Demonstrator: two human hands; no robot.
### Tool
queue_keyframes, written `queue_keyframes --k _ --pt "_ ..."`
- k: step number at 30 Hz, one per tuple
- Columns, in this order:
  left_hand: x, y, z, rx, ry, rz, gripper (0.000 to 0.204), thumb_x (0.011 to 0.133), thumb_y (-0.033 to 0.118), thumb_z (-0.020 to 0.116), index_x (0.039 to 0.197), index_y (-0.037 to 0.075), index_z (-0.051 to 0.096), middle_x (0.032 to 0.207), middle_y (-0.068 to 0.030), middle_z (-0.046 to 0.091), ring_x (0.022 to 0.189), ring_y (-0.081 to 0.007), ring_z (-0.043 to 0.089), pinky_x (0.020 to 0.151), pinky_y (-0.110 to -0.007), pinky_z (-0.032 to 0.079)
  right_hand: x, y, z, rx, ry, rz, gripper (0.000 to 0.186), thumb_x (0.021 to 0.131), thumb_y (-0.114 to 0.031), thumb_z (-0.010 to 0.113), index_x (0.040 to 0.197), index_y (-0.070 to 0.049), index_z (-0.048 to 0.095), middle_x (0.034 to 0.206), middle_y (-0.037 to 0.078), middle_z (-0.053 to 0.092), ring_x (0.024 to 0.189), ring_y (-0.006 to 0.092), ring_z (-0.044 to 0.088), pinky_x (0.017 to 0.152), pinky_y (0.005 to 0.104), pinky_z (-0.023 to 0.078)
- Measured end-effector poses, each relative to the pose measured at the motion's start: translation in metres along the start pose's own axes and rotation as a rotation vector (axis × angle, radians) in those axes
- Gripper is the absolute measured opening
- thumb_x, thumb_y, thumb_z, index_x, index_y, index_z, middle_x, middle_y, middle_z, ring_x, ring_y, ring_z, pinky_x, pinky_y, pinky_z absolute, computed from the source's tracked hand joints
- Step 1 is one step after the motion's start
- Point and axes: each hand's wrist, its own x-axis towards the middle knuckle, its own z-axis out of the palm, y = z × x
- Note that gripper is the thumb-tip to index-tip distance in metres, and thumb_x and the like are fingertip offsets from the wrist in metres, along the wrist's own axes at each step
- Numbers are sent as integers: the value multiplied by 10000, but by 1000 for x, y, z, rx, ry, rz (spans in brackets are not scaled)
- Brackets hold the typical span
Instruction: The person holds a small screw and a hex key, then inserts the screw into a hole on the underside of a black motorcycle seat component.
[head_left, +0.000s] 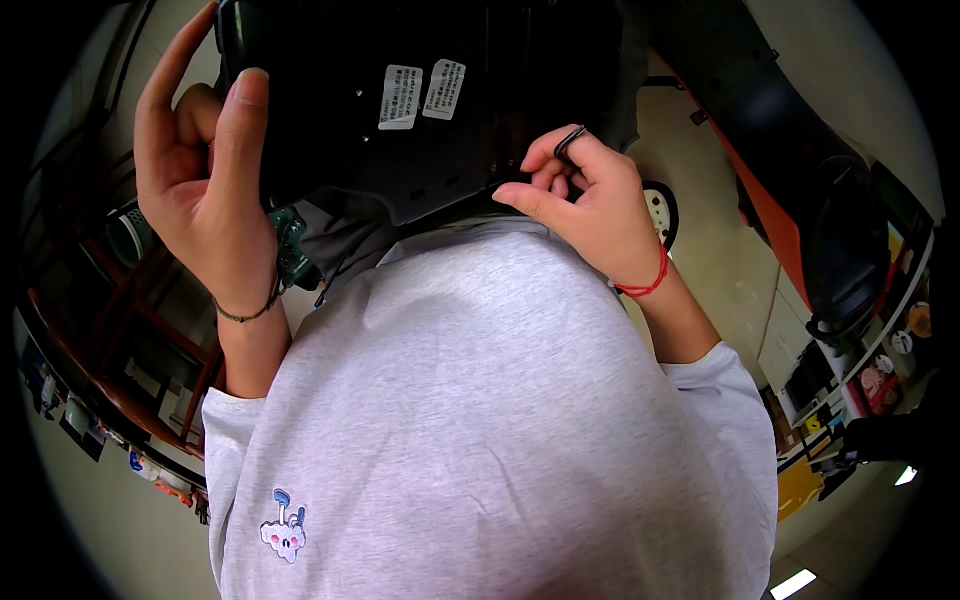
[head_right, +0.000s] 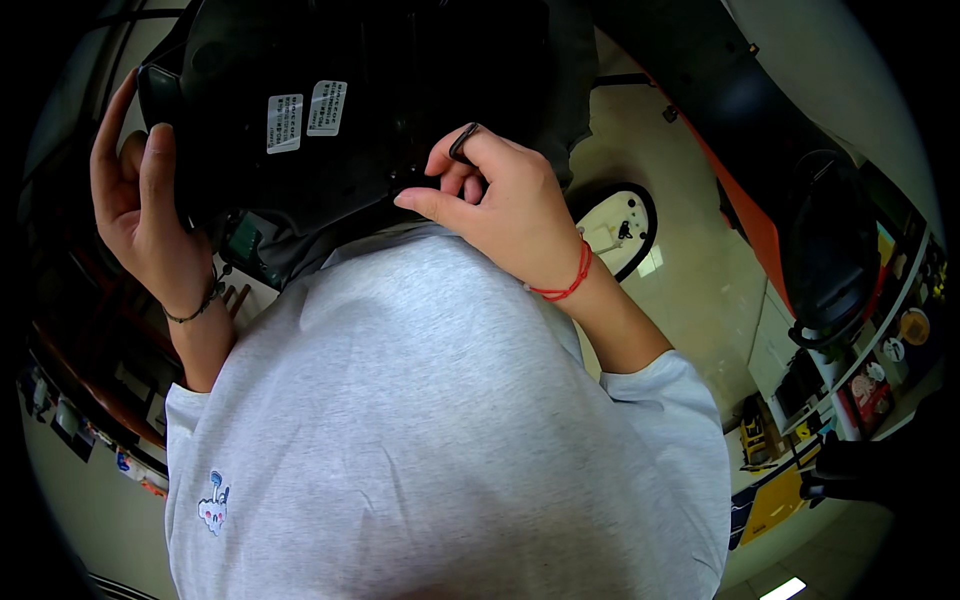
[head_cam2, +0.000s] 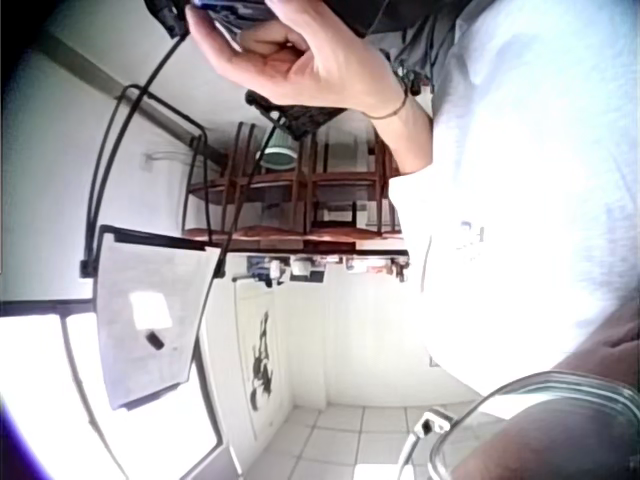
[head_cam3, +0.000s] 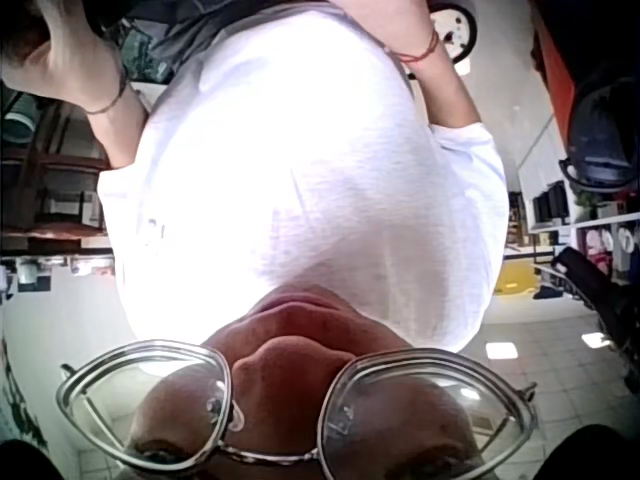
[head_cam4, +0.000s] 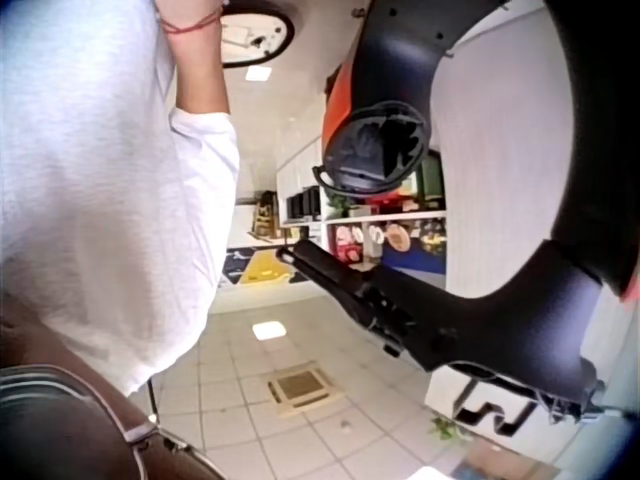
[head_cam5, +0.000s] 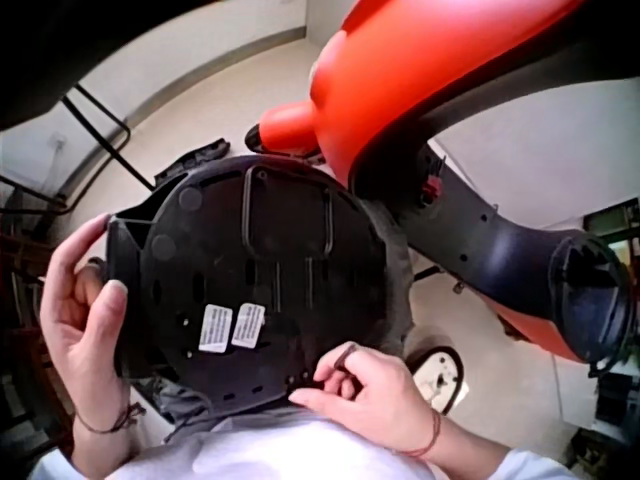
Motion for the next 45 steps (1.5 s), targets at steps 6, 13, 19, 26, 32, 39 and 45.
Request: queue_keyframes --k 6,13,19,26,32,39,45 --pt "5 -2 -2 -33 -36 -6 385 896 98 638 1266 14 571 663 50 545 618 -5 496 609 -149 400 10 5 1 -259 96 -231 283 706 -204 831 749 -54 594 550 -2 536 494 59 501 487 202 417" --pt "7 5 -10 -122 -98 -118 399 917 89 589 1302 6 525 822 -15 661 758 -54 611 766 -169 483 10 -16 2 42 38 -113 196 754 -103 778 804 -25 604 627 -16 543 539 36 443 510 179 380" --pt "4 18 -11 -11 -152 -52 500 863 106 670 1332 33 513 600 86 396 527 -8 322 508 -175 191 29 -54 9 89 74 -198 149 792 -79 741 802 -15 607 617 -27 532 548 19 439 500 173 338" --pt "1 32 -14 318 -243 -3 717 722 128 815 1358 71 489 571 88 388 509 -18 306 495 -183 190 46 -75 22 4 -67 -36 258 803 -173 763 705 -33 569 531 -44 486 488 8 456 461 165 346" --pt "1 35 -11 305 -292 -49 780 708 113 823 1379 73 429 592 76 443 527 -22 352 497 -180 221 53 -84 19 151 -190 105 290 804 -190 756 659 -38 558 539 -25 521 476 31 489 452 178 349" --pt "5 30 0 64 -264 -131 759 741 38 782 1386 53 383 710 19 566 594 -16 464 528 -155 327 67 -92 15 59 -251 108 276 781 -169 726 643 22 581 531 65 561 474 106 585 459 244 425" --pt "5 30 -16 161 -326 -120 746 758 41 749 1401 72 371 700 38 543 557 -14 366 509 -176 254 71 -103 6 158 -341 237 334 832 -232 702 618 -1 587 515 50 580 463 82 561 463 231 423"
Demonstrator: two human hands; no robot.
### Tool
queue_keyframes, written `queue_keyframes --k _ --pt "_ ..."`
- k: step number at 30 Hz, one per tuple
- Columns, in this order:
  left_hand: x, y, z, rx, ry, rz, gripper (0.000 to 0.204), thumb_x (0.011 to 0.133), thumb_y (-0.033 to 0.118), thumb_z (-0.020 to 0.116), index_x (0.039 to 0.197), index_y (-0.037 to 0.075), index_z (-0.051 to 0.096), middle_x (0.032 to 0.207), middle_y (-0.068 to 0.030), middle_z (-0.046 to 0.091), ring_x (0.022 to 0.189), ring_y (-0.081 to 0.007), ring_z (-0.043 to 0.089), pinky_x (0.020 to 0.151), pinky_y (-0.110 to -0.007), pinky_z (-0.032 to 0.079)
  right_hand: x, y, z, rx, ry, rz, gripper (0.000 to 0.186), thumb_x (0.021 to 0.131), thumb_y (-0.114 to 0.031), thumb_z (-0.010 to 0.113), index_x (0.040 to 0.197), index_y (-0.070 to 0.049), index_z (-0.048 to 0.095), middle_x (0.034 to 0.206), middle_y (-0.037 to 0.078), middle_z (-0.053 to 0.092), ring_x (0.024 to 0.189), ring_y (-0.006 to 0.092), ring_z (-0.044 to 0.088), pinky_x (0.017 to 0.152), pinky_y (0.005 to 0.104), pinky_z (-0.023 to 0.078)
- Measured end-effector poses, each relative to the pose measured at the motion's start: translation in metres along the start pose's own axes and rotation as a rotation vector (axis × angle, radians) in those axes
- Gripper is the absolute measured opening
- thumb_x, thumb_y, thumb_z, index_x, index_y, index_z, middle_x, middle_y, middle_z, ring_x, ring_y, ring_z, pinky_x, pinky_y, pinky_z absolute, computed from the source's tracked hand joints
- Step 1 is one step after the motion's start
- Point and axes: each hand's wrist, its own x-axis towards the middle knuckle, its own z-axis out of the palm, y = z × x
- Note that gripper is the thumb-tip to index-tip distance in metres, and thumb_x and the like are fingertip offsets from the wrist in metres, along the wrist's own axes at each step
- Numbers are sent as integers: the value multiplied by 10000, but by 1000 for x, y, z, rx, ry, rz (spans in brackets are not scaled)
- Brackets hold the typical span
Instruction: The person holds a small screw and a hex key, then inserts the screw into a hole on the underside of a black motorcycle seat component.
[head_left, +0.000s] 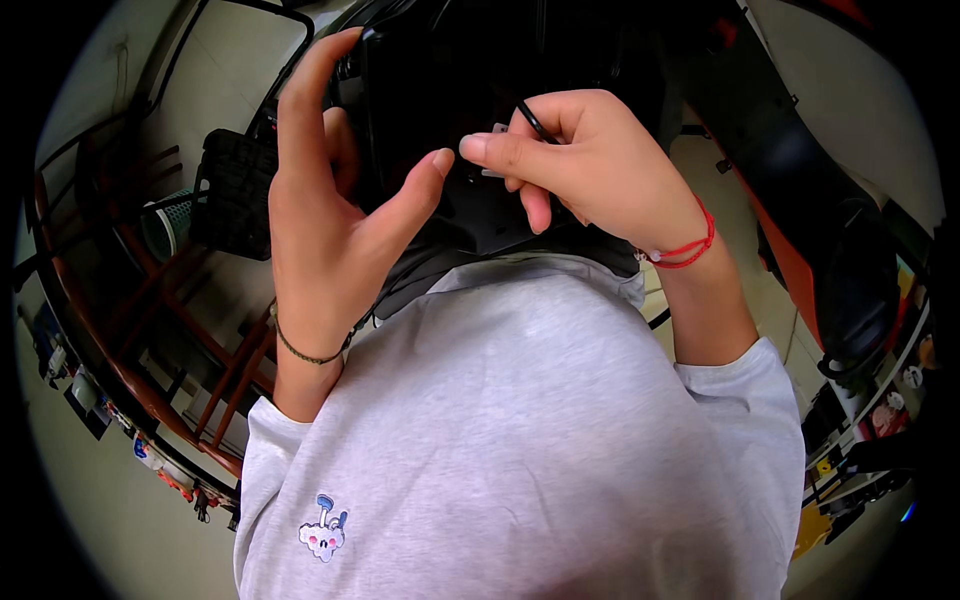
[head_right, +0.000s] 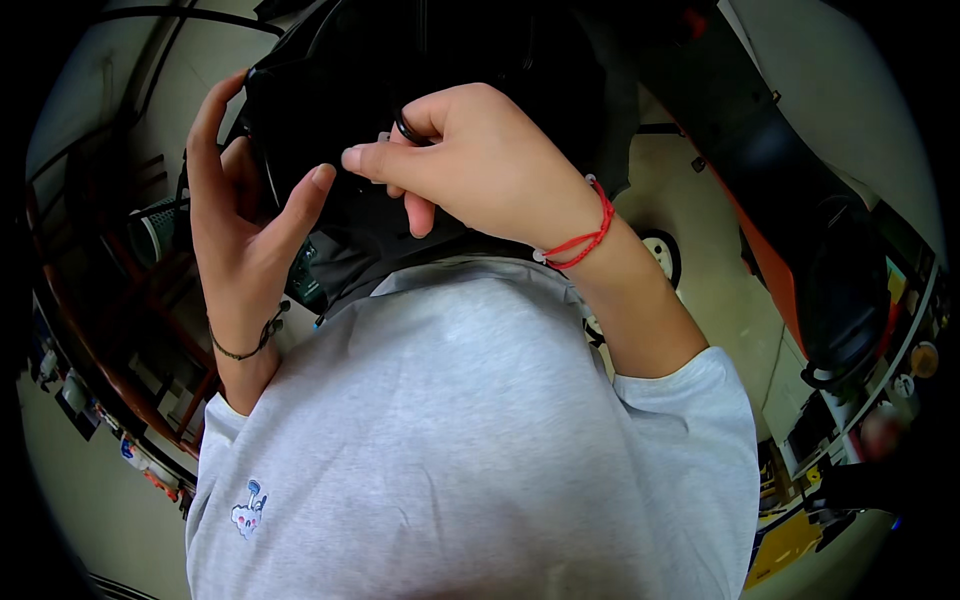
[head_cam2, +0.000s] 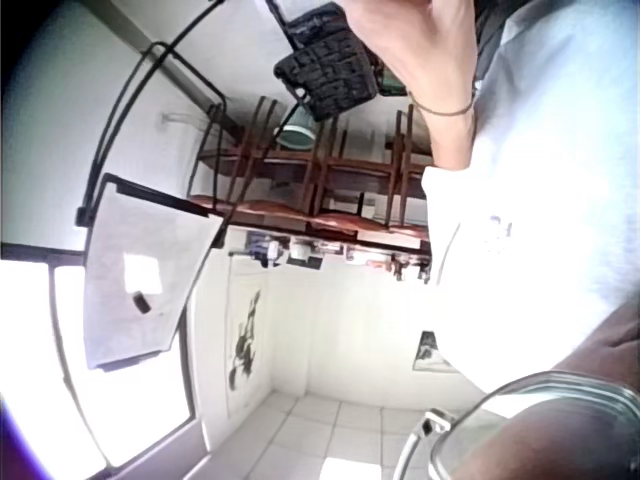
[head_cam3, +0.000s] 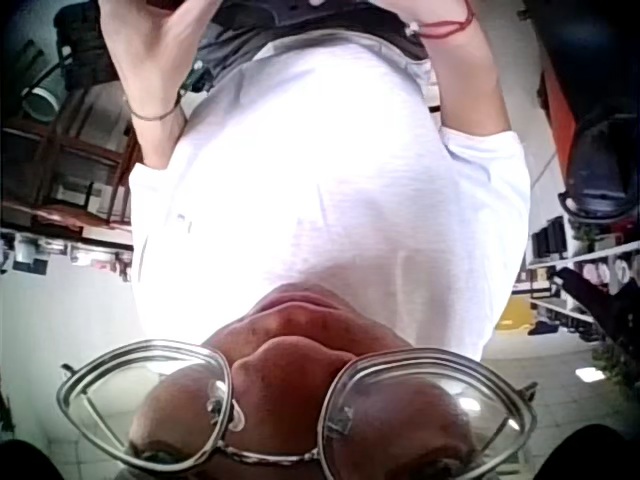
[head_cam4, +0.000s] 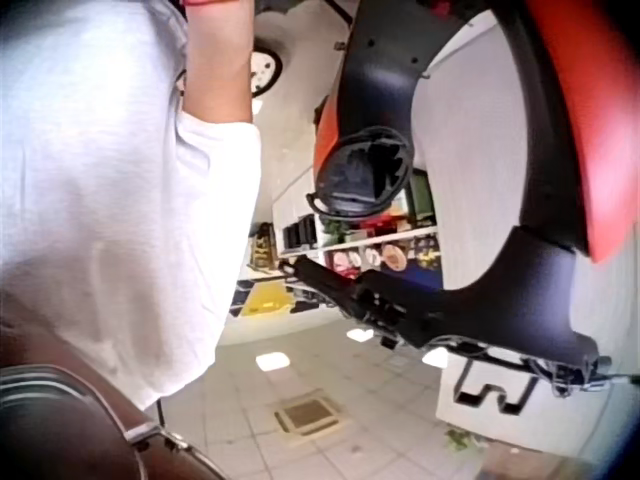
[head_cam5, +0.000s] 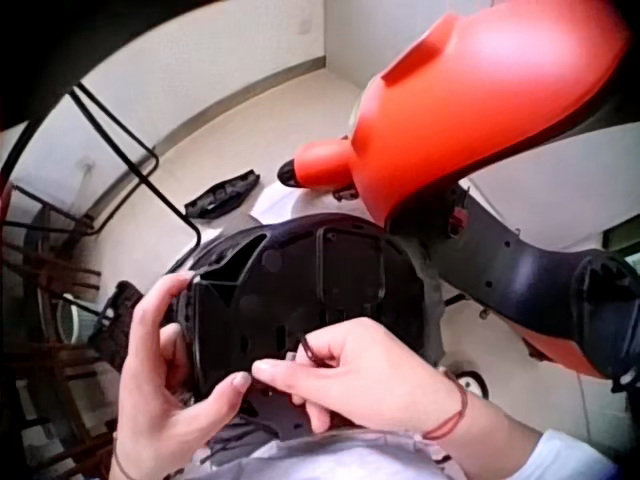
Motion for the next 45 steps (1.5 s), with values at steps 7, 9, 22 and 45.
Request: queue_keyframes --k 7,9,22,45 --pt "-5 11 5 -32 10 -21 745 760 44 745 1406 73 374 660 57 480 550 -17 333 505 -178 226 3 -5 4 -223 -1 32 422 838 -340 689 598 2 635 454 57 570 421 92 547 452 221 416" --pt "-3 3 8 -98 54 -23 744 767 46 745 1408 71 368 690 42 520 556 -16 346 509 -178 235 5 -4 7 -252 39 -17 427 834 -350 687 598 4 641 450 59 568 411 97 544 448 224 415" --pt "-14 -13 -1 -106 98 -8 743 751 21 736 1413 76 402 609 86 304 542 -25 266 516 -189 189 -29 20 1 21 -25 -174 169 883 -146 651 890 9 585 687 2 571 609 51 557 537 202 422" --pt "-15 -14 -3 87 201 -86 791 713 114 731 1428 85 393 617 70 305 540 -43 259 509 -211 179 96 263 -297 905 936 -72 220 945 -47 487 1161 -23 522 979 102 594 812 183 592 649 261 484"
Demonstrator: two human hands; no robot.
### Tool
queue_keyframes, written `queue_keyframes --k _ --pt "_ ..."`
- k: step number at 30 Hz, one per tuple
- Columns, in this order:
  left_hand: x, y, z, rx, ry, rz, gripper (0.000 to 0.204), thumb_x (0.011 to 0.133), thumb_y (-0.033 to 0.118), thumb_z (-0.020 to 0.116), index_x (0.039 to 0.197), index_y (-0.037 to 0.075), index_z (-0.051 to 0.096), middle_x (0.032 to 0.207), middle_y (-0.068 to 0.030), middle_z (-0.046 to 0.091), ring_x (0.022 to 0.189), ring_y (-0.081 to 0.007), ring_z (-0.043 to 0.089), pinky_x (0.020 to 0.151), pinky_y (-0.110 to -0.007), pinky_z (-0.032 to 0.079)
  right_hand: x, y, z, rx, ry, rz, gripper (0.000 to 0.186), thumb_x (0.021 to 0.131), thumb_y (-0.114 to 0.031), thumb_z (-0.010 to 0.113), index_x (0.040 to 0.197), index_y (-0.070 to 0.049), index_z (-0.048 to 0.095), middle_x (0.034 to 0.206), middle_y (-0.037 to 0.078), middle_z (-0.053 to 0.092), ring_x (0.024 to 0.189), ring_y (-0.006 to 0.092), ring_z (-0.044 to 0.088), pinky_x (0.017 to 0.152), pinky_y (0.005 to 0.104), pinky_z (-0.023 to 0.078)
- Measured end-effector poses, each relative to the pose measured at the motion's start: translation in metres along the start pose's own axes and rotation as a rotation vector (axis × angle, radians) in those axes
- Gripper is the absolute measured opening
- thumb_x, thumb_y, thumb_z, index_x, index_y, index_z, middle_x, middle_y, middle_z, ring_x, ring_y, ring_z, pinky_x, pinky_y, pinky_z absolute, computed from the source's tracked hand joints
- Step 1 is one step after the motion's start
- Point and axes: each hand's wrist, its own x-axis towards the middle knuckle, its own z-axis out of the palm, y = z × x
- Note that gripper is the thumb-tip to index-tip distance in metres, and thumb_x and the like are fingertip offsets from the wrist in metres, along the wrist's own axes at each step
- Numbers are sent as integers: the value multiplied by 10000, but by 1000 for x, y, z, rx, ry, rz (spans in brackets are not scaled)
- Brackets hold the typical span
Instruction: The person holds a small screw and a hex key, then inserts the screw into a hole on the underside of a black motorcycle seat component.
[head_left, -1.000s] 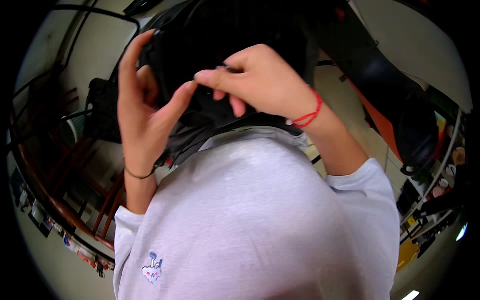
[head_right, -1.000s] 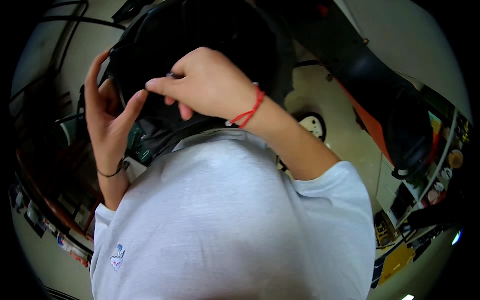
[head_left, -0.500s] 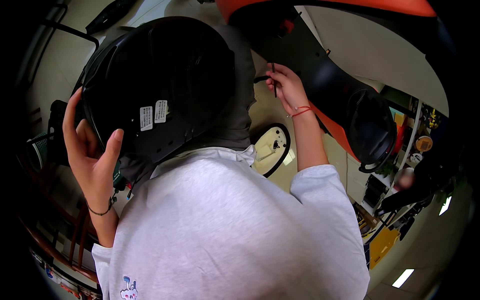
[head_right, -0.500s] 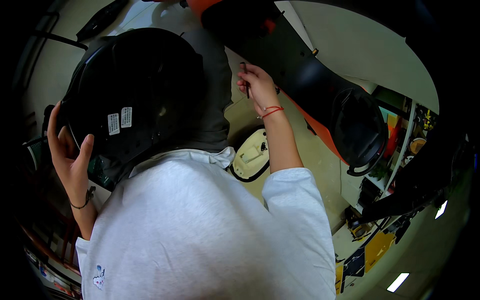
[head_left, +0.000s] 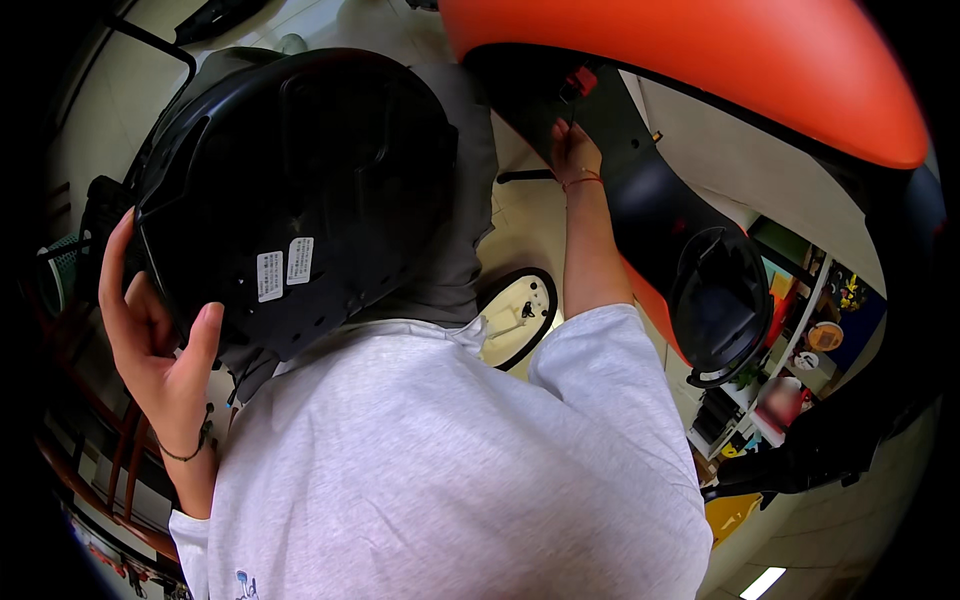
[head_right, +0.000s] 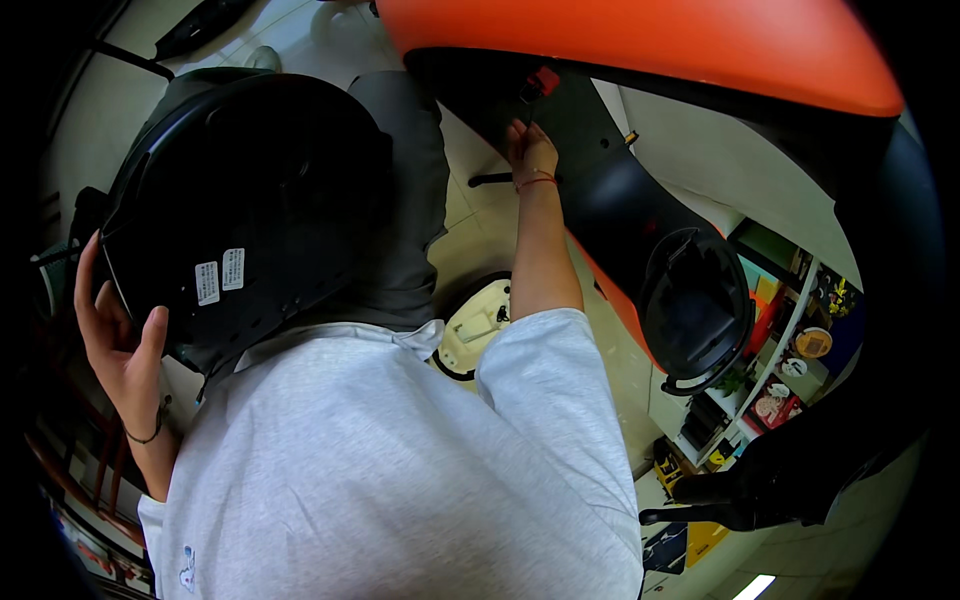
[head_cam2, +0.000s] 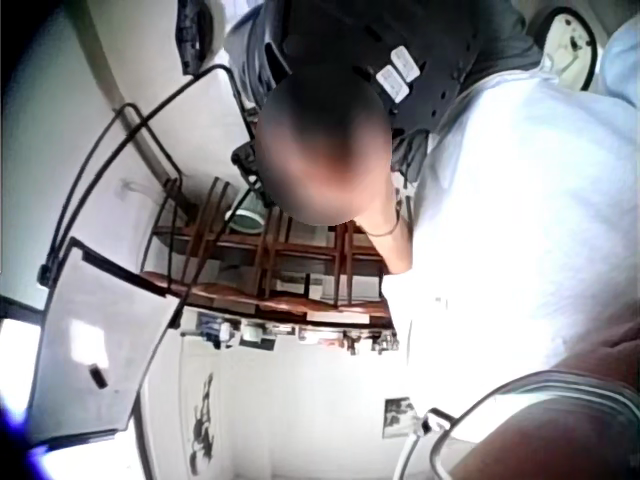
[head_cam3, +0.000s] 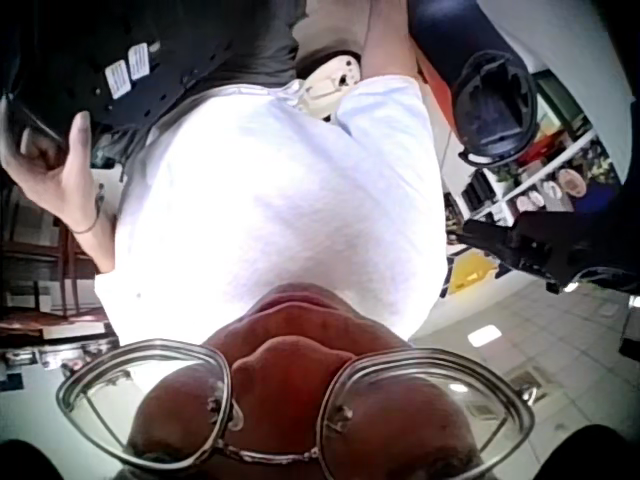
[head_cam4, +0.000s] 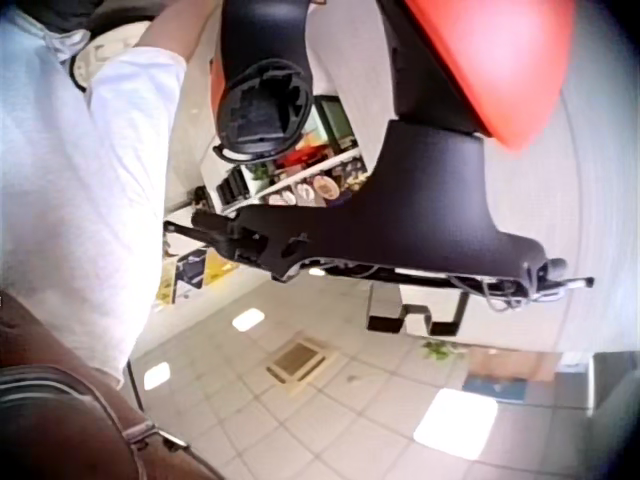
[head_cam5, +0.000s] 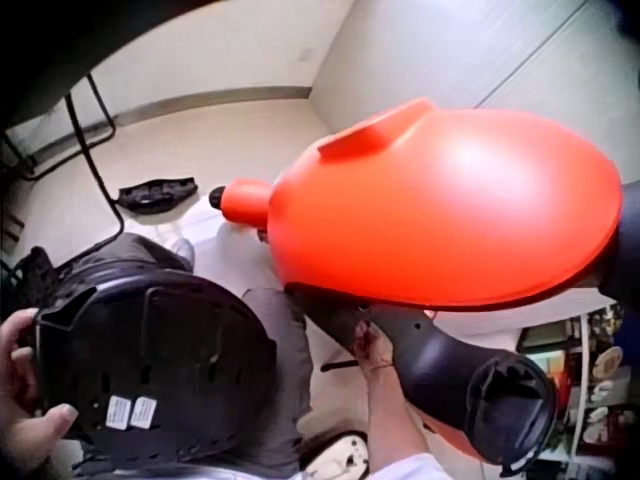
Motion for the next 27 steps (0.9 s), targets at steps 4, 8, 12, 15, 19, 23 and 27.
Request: queue_keyframes --k 4,8,12,15,19,23,27 --pt "3 -3 -6 0 -69 -22 762 765 71 683 1447 75 343 865 15 564 569 -20 321 522 -162 257 13 -11 -10 208 -301 76 171 959 -57 462 1109 -26 538 946 75 584 880 218 595 782 295 486" --pt "8 -2 -8 11 -114 -27 759 788 61 675 1457 70 317 938 -6 622 581 -12 347 527 -148 278 2 -7 4 104 -247 66 153 960 -80 472 1077 -26 554 955 58 600 880 195 604 763 318 489" --pt "13 8 2 -12 -56 -7 780 742 82 712 1437 64 358 773 37 512 564 -23 314 519 -168 230 -9 -6 10 -279 -30 -253 166 926 -165 572 974 -7 588 937 64 634 846 172 617 731 314 494" --pt "11 2 -3 -13 -96 2 771 779 87 698 1453 73 324 944 -30 581 603 -22 398 548 -152 299 -13 -15 -3 -716 255 -576 215 880 -188 654 830 18 623 862 88 664 761 146 618 685 290 498" --pt "12 6 4 20 -43 6 783 739 92 715 1436 59 359 819 19 560 566 -23 333 523 -161 236 11 -23 -81 -830 443 -577 202 872 -163 633 860 39 638 879 105 674 753 151 637 651 267 511" --pt "14 9 2 67 -33 24 793 721 101 726 1429 52 373 768 38 555 547 -21 302 510 -164 210 31 -4 -155 -476 399 -477 154 880 -83 568 920 56 622 839 112 675 739 174 668 659 272 548" --pt "13 9 3 19 -35 7 784 734 100 722 1431 49 366 819 18 597 550 -17 322 514 -156 230 27 -5 -175 -771 432 -448 156 887 -51 555 957 75 615 822 132 682 737 192 687 683 295 565"
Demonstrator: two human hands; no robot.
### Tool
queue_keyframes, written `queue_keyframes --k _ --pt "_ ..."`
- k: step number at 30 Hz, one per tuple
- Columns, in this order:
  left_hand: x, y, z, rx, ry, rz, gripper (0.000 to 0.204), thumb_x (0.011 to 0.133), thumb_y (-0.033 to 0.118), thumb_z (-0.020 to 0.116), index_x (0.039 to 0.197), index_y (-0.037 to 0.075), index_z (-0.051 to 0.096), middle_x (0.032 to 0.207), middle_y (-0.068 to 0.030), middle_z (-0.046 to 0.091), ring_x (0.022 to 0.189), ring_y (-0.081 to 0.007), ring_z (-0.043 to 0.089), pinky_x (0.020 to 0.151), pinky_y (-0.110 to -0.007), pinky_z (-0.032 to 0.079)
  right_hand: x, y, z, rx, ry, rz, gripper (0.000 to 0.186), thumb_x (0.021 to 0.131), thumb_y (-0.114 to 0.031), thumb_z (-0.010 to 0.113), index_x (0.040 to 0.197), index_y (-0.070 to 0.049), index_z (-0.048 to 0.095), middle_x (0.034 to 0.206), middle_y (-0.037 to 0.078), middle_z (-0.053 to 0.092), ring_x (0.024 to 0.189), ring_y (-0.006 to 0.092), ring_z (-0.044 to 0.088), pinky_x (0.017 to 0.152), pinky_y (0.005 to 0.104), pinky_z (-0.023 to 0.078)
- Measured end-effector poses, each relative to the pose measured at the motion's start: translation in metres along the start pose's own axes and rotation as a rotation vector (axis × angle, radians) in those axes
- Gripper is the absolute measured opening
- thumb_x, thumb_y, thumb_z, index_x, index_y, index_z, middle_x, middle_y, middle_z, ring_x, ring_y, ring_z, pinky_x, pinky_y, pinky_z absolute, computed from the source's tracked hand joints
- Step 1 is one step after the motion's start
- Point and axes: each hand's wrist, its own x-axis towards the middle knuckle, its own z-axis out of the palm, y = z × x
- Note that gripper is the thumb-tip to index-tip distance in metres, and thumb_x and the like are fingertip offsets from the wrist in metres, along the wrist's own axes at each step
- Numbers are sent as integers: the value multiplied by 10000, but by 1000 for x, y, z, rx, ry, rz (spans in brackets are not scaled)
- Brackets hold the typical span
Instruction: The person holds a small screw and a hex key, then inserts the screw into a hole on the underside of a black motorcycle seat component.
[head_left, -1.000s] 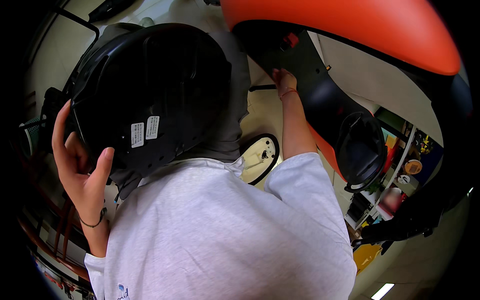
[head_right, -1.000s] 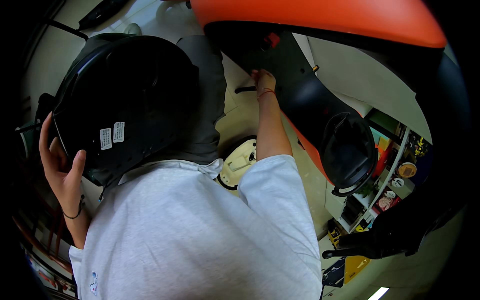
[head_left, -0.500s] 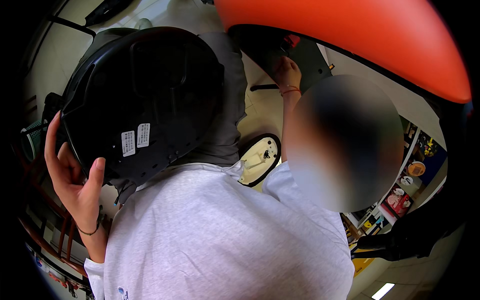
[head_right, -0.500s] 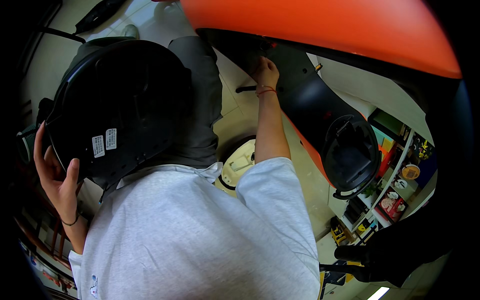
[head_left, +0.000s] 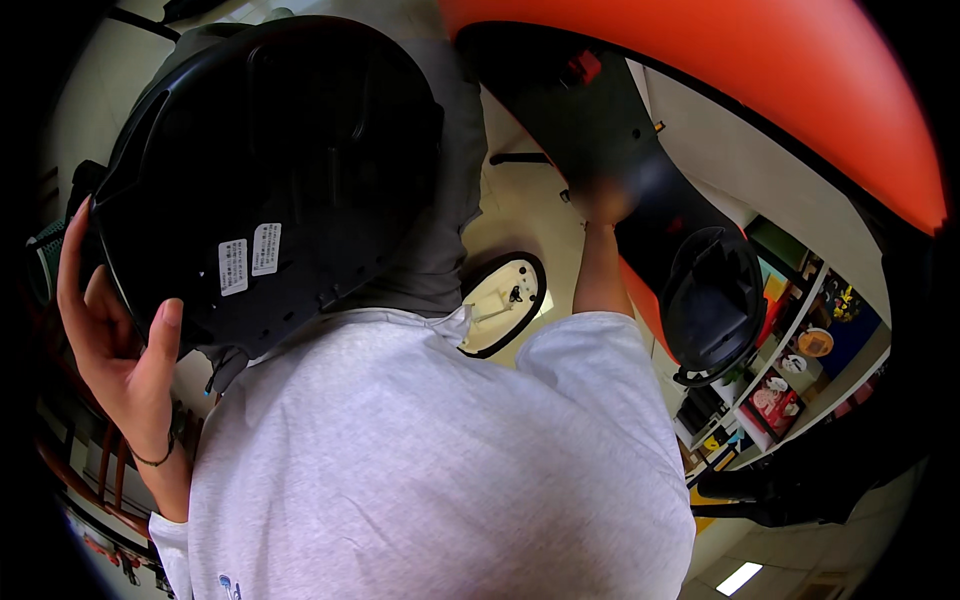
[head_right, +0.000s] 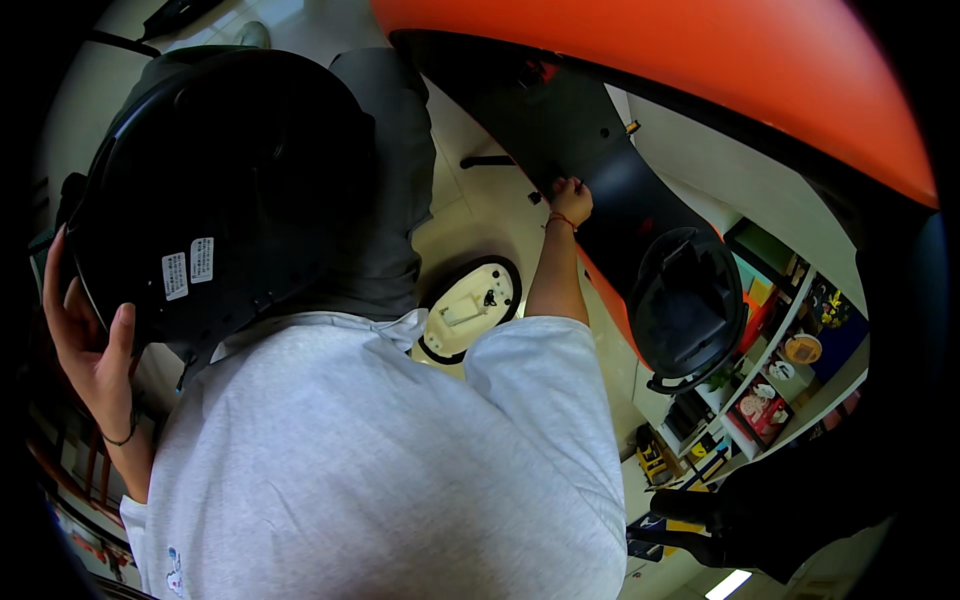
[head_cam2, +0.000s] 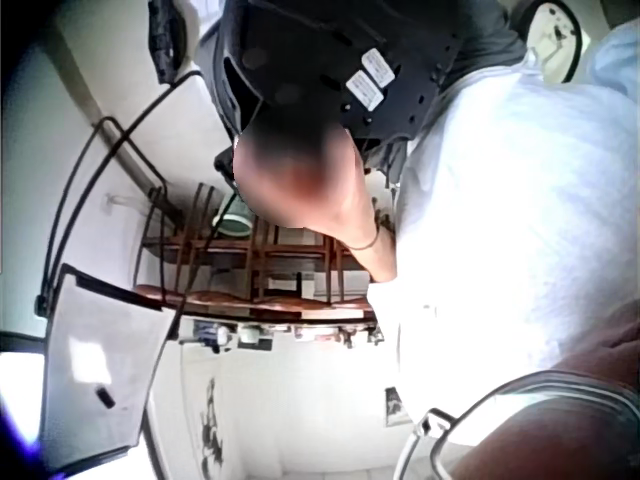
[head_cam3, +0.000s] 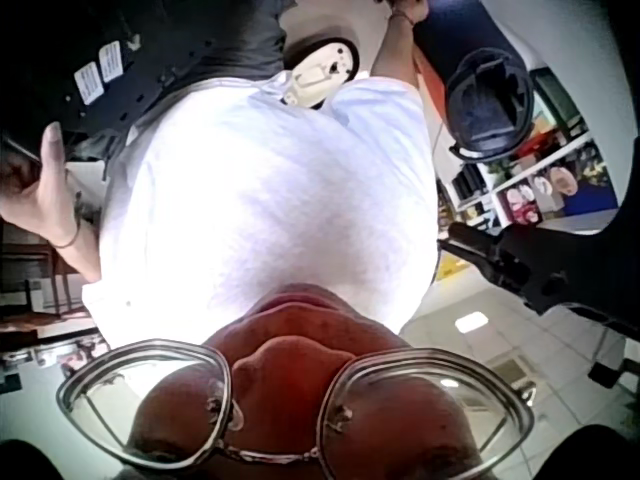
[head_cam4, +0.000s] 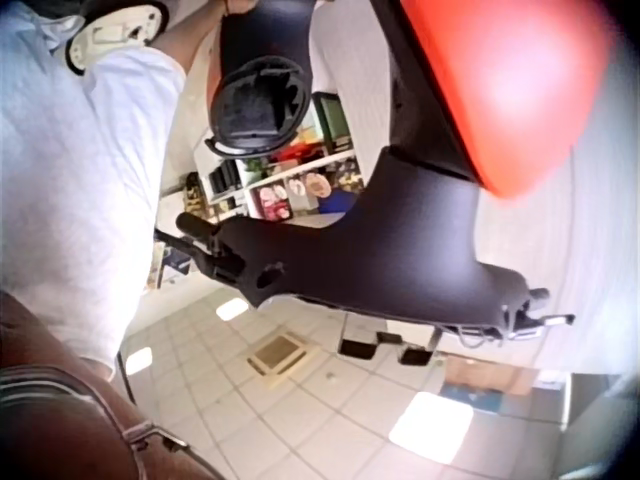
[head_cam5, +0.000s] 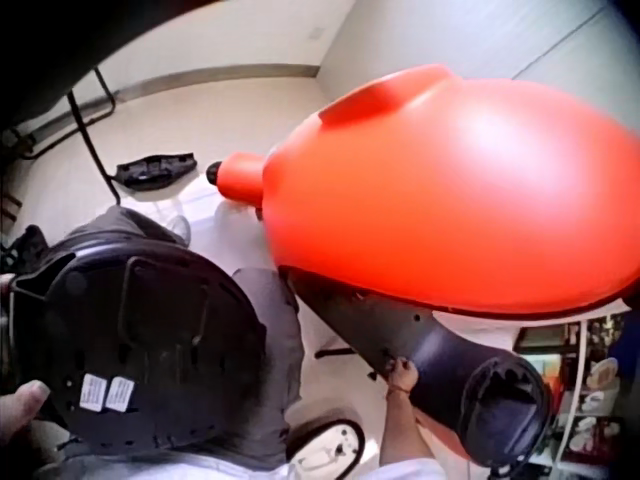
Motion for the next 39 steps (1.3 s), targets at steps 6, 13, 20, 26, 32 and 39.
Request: queue_keyframes --k 6,13,20,26,32,39 --pt "0 -2 -1 -2 -19 48 763 755 89 714 1430 44 361 916 -18 645 562 -14 361 524 -147 263 -8 1 3 -358 26 -160 219 891 -118 581 1028 28 671 848 126 714 746 187 700 686 295 549" --pt "2 1 -1 53 -20 64 765 755 102 720 1429 45 362 944 -26 654 557 -13 361 521 -146 262 -12 0 7 -707 129 -435 250 861 -217 587 1019 -70 713 904 166 704 826 309 692 752 385 540" --pt "2 -4 -2 44 -26 61 772 748 121 726 1429 57 369 951 -28 664 545 -15 360 505 -147 262 -13 4 12 -909 83 -441 276 865 -258 571 1031 -87 712 916 182 693 847 338 682 774 405 533" --pt "1 -3 0 59 9 45 773 741 150 728 1427 72 381 925 -21 666 536 -15 365 498 -147 261 -26 10 21 -712 94 -387 272 871 -220 579 1058 -61 698 932 178 697 844 328 687 761 396 542" --pt "0 -8 -3 75 -11 31 770 750 147 721 1433 83 372 964 -37 657 582 -23 412 534 -148 307 10 52 38 26 167 185 286 918 -153 549 1146 0 629 933 168 702 784 299 695 671 372 568" --pt "-4 -21 -20 105 -162 -15 744 823 110 695 1460 75 311 1188 -125 623 814 -56 607 690 -157 474 29 62 34 406 -45 473 286 906 -64 575 1168 47 550 917 189 681 684 226 675 574 304 558"
